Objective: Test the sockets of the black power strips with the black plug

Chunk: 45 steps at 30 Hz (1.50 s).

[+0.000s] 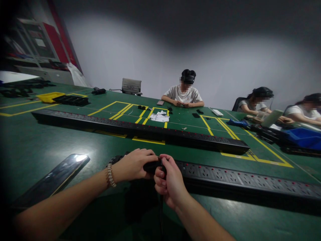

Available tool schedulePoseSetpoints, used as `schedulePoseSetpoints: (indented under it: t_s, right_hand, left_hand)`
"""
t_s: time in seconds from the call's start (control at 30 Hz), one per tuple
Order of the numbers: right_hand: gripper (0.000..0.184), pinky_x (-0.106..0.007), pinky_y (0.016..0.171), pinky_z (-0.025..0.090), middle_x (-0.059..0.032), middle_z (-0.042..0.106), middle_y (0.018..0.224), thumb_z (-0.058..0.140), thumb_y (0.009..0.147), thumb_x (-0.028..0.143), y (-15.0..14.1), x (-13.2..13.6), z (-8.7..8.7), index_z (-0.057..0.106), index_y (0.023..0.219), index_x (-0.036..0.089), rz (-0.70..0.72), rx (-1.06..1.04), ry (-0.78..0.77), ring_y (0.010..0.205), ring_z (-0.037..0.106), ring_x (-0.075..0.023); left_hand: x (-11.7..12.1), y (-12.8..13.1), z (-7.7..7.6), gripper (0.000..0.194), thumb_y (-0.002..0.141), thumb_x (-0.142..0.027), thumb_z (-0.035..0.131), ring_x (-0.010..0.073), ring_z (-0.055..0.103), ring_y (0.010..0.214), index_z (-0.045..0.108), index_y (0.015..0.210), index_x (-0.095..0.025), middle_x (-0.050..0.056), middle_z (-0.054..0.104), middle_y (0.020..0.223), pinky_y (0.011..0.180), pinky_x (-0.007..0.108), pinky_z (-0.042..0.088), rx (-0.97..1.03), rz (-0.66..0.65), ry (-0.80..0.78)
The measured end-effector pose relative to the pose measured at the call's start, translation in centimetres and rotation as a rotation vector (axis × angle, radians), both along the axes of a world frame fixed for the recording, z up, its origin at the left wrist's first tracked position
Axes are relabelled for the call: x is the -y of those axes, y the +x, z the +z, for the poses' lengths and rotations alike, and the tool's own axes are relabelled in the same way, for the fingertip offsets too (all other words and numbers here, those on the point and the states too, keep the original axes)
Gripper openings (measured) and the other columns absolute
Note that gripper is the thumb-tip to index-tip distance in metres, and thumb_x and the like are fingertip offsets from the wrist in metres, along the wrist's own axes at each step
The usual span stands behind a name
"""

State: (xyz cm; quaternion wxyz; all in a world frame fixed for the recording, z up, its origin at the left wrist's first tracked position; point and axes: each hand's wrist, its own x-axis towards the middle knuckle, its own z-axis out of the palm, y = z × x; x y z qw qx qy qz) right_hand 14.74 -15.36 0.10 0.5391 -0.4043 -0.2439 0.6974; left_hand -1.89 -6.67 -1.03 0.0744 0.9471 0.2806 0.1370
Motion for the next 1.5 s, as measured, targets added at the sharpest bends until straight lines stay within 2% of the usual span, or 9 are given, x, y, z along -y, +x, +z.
schedulePoseSetpoints:
  t_s: [0.13, 0.2, 0.37, 0.47, 0.7, 0.87, 1.0, 1.27, 1.5]
  right_hand:
    - [0.032, -0.01, 0.035, 0.012, 0.0141, 0.036, 0.054, 0.067, 0.085, 0.044, -0.3, -0.2, -0.4, 0.041, 0.1, 0.032, -0.024, 0.025, 0.001, 0.038, 0.015, -0.0023]
    - [0.034, -0.01, 0.034, 0.012, 0.0147, 0.035, 0.054, 0.068, 0.085, 0.046, -0.6, 0.2, -0.1, 0.04, 0.098, 0.032, -0.043, 0.049, 0.018, 0.038, 0.015, -0.0023]
    - [0.031, -0.011, 0.031, 0.018, 0.0148, 0.032, 0.053, 0.067, 0.088, 0.05, -0.6, 1.7, 3.1, 0.043, 0.099, 0.033, -0.095, 0.036, 0.264, 0.036, 0.013, -0.0025]
    - [0.027, -0.009, 0.031, 0.017, 0.0137, 0.033, 0.054, 0.068, 0.089, 0.043, 0.6, 1.5, 4.0, 0.045, 0.1, 0.035, -0.138, -0.034, 0.294, 0.037, 0.013, -0.0032]
    - [0.022, -0.008, 0.031, 0.011, 0.0133, 0.03, 0.056, 0.067, 0.09, 0.034, 4.0, 0.0, 1.8, 0.049, 0.102, 0.033, -0.087, -0.18, 0.112, 0.041, 0.006, -0.0033]
    - [0.014, -0.009, 0.032, 0.008, 0.0129, 0.028, 0.056, 0.061, 0.093, 0.03, 4.9, -0.3, 1.4, 0.051, 0.101, 0.032, -0.045, -0.277, 0.072, 0.04, 0.007, -0.0034]
    - [0.012, -0.01, 0.032, 0.009, 0.0126, 0.03, 0.056, 0.059, 0.094, 0.03, 4.3, -0.9, 0.9, 0.048, 0.1, 0.033, -0.019, -0.272, 0.034, 0.039, 0.009, -0.0037]
    - [0.02, -0.009, 0.03, 0.016, 0.0133, 0.034, 0.054, 0.06, 0.093, 0.035, 1.8, -1.5, 0.1, 0.042, 0.101, 0.033, 0.007, -0.083, 0.041, 0.038, 0.012, -0.004]
    - [0.022, -0.011, 0.029, 0.027, 0.0124, 0.042, 0.053, 0.055, 0.094, 0.041, 0.4, -1.3, 0.3, 0.038, 0.105, 0.032, 0.018, 0.043, 0.102, 0.035, 0.023, -0.005]
  left_hand:
    - [-0.1, 0.0, 0.0, 0.057, 0.078, -0.046, 0.077, 0.0279, 0.064, 0.102, 0.061, 0.13, -0.031, 0.005, 0.065, 0.117, 0.088, 0.042, 0.047, -0.006, -0.007, 0.004]
    - [-0.1, 0.0, 0.0, 0.058, 0.078, -0.047, 0.077, 0.0277, 0.064, 0.101, 0.06, 0.131, -0.031, 0.005, 0.065, 0.116, 0.087, 0.042, 0.047, -0.003, -0.005, 0.004]
    - [-0.2, 0.0, 0.0, 0.058, 0.08, -0.055, 0.076, 0.028, 0.064, 0.103, 0.059, 0.132, -0.035, 0.004, 0.065, 0.117, 0.089, 0.041, 0.047, 0.005, -0.022, -0.001]
    - [-0.1, 0.0, 0.1, 0.059, 0.08, -0.057, 0.075, 0.0283, 0.064, 0.103, 0.059, 0.132, -0.035, 0.004, 0.065, 0.116, 0.09, 0.041, 0.047, -0.005, -0.014, -0.008]
    - [-0.3, -0.2, 0.4, 0.06, 0.081, -0.057, 0.074, 0.0256, 0.064, 0.099, 0.057, 0.135, -0.038, 0.004, 0.064, 0.113, 0.086, 0.037, 0.047, -0.005, -0.03, -0.004]
    - [-2.3, -2.8, 1.3, 0.063, 0.082, -0.056, 0.073, 0.0246, 0.065, 0.099, 0.054, 0.14, -0.038, 0.003, 0.064, 0.111, 0.087, 0.036, 0.048, -0.03, -0.038, -0.046]
    - [-3.2, -4.4, 1.3, 0.071, 0.079, -0.051, 0.075, 0.025, 0.065, 0.101, 0.05, 0.143, -0.034, 0.004, 0.064, 0.116, 0.091, 0.038, 0.049, -0.003, -0.026, -0.072]
    - [-1.5, -1.8, 0.0, 0.065, 0.086, -0.048, 0.067, 0.0276, 0.064, 0.101, 0.046, 0.146, -0.033, 0.007, 0.063, 0.119, 0.088, 0.042, 0.048, 0.007, -0.049, 0.036]
    - [-1.3, -1.7, -0.3, 0.067, 0.081, -0.039, 0.069, 0.0279, 0.063, 0.1, 0.047, 0.144, -0.036, 0.006, 0.062, 0.117, 0.086, 0.043, 0.047, -0.012, -0.014, 0.072]
